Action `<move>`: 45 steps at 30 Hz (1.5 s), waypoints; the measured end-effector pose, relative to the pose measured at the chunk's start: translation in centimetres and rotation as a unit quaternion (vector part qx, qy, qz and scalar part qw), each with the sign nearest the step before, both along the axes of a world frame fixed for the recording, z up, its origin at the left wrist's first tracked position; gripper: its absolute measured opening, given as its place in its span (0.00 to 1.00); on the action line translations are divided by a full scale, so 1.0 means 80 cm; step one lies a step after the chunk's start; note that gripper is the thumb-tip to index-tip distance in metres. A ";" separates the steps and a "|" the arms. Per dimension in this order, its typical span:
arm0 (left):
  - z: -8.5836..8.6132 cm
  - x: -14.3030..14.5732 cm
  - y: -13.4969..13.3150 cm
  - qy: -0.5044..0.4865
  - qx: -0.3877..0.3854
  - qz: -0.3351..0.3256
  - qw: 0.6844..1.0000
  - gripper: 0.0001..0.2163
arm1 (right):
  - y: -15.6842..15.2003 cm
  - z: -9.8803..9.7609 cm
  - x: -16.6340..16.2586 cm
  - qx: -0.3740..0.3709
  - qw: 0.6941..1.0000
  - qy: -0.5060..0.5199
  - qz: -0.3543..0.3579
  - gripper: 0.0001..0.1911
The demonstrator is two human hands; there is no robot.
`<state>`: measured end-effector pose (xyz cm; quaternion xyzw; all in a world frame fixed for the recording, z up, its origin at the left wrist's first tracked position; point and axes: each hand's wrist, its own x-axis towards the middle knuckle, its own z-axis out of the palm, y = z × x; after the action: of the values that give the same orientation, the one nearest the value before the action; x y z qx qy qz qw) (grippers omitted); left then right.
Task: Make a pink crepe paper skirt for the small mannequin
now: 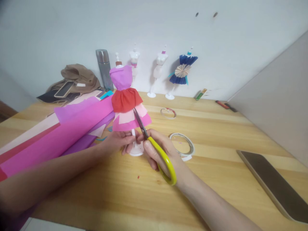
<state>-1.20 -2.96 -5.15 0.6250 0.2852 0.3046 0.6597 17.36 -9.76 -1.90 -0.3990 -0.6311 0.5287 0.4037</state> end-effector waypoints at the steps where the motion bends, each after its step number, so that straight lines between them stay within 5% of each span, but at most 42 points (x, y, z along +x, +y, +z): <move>1: 0.000 0.000 0.000 0.001 0.002 -0.002 1.000 0.11 | 0.000 0.000 0.000 -0.001 1.000 0.005 -0.001 0.23; 13: 0.001 0.002 0.003 0.024 0.010 -0.019 0.999 0.17 | 0.002 -0.001 -0.002 0.008 1.000 0.023 -0.009 0.22; 35: -0.007 0.001 0.003 0.022 0.000 -0.025 0.999 0.13 | 0.000 0.000 -0.006 -0.016 0.999 0.025 -0.034 0.25; 45: 0.001 -0.001 0.008 0.006 -0.021 0.069 0.997 0.08 | 0.006 -0.023 0.003 -0.040 0.997 0.067 -0.006 0.23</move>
<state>-1.24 -2.35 -5.08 0.5915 0.3383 0.3398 0.6482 17.56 -9.28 -3.70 -0.3823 -0.5785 0.5770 0.4316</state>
